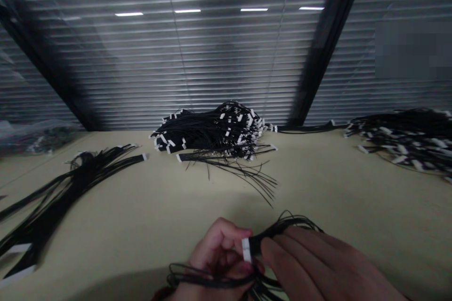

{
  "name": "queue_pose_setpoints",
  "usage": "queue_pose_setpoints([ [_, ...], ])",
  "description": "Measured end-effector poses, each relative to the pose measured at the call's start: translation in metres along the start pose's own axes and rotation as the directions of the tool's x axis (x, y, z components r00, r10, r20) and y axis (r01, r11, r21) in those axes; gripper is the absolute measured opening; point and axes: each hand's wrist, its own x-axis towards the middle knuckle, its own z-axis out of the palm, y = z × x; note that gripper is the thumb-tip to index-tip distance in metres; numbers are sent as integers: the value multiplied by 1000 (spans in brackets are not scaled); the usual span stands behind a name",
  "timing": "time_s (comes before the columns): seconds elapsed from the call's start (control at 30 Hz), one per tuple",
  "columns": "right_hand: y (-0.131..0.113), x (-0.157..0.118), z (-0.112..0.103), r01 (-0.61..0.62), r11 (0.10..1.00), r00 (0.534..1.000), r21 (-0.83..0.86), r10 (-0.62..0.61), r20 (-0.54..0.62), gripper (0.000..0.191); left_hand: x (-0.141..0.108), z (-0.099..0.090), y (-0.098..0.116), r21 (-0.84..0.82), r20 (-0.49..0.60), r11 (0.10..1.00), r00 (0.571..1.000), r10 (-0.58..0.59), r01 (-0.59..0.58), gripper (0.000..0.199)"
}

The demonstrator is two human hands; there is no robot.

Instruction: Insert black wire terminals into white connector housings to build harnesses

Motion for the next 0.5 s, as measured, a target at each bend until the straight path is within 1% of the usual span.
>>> queue_pose_setpoints([
  [0.07,-1,-1,1,6,1000,1000,-6,-6,14,21,0,-1,-2,19,2,1000,1000,-4,4,14],
  [0.2,-1,-1,0,17,999,999,50,-20,50,21,3,5,1,49,-53,999,999,-7,10,12],
  [0.3,0,1,-2,13,989,996,149,-26,83,29,5,10,8,65,-77,994,994,-79,84,18],
  [0.33,0,2,-3,15,987,997,161,-27,68,32,6,11,10,61,-86,993,991,-99,105,19],
  [0.4,-1,2,-2,-1,992,1000,127,0,10,36,8,11,13,52,-100,991,988,-114,119,19],
  [0.47,-4,-1,1,-31,993,998,111,36,-45,34,11,10,12,44,-98,994,991,-92,97,18],
  [0.5,-5,-3,3,-46,988,998,145,52,-36,31,11,9,12,44,-93,995,992,-80,84,18],
])
